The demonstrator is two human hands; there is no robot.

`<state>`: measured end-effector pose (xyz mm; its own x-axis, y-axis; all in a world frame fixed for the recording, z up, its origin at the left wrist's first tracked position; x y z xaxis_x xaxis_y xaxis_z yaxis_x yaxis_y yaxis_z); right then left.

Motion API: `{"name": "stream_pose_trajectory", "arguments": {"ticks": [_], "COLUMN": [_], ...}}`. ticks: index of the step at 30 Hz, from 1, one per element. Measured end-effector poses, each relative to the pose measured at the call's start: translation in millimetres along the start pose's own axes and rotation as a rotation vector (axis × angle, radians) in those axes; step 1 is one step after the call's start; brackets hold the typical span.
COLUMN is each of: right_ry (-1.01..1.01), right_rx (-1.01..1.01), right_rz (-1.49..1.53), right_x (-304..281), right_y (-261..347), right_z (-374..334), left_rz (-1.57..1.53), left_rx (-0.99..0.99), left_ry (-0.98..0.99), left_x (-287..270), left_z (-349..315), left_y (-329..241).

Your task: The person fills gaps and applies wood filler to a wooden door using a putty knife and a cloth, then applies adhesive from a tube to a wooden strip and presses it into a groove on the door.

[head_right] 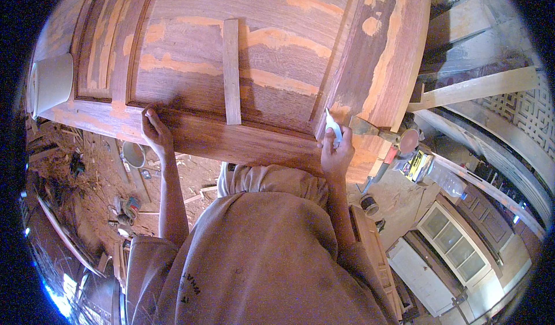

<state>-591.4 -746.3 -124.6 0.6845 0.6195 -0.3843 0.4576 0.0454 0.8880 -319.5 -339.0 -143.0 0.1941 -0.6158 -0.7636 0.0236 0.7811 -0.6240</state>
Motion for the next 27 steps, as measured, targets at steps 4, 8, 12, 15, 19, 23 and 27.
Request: {"name": "stream_pose_trajectory", "arguments": {"ticks": [4, 8, 12, 15, 19, 23, 27], "right_ry": [0.006, 0.006, 0.012, 0.009, 0.003, 0.012, 0.012], "right_rx": [0.004, 0.011, 0.004, 0.002, 0.003, -0.018, -0.015], "right_rz": [-0.022, -0.047, -0.045, -0.031, -0.027, -0.023, -0.022], "right_x": [-0.3, 2.2, 2.4, 2.4, 1.8, 2.2, 3.3], "right_y": [-0.4, 2.5, 3.8, 3.2, -0.9, 1.0, 2.7], "right_z": [0.3, 0.4, 0.3, 0.1, 1.2, 3.1, 3.3], "left_rz": [0.001, 0.018, 0.008, -0.041, -0.023, -0.047, -0.02], "left_rx": [0.002, -0.005, 0.03, 0.048, 0.019, 0.024, 0.046], "left_ry": [0.01, 0.004, -0.01, -0.011, -0.014, -0.023, -0.042], "left_x": [-1.2, -1.4, -2.2, -2.1, -1.1, -3.0, -3.0], "left_z": [0.3, -0.3, 0.8, 0.7, 0.0, 0.1, 0.0], "left_y": [-2.9, -2.1, -6.9, -9.7, -4.7, -10.0, -7.0]}}
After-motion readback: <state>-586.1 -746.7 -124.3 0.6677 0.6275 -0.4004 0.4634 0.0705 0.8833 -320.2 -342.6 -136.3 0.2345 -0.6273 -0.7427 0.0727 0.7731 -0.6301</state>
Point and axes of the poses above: each hand's wrist, its own z-axis towards the middle knuckle, its own x-axis out of the palm, y = z × x, the point moved 8 cm from there along z, towards the middle knuckle, and after that the axes turned 12 degrees about z, right-handed, at the moved point
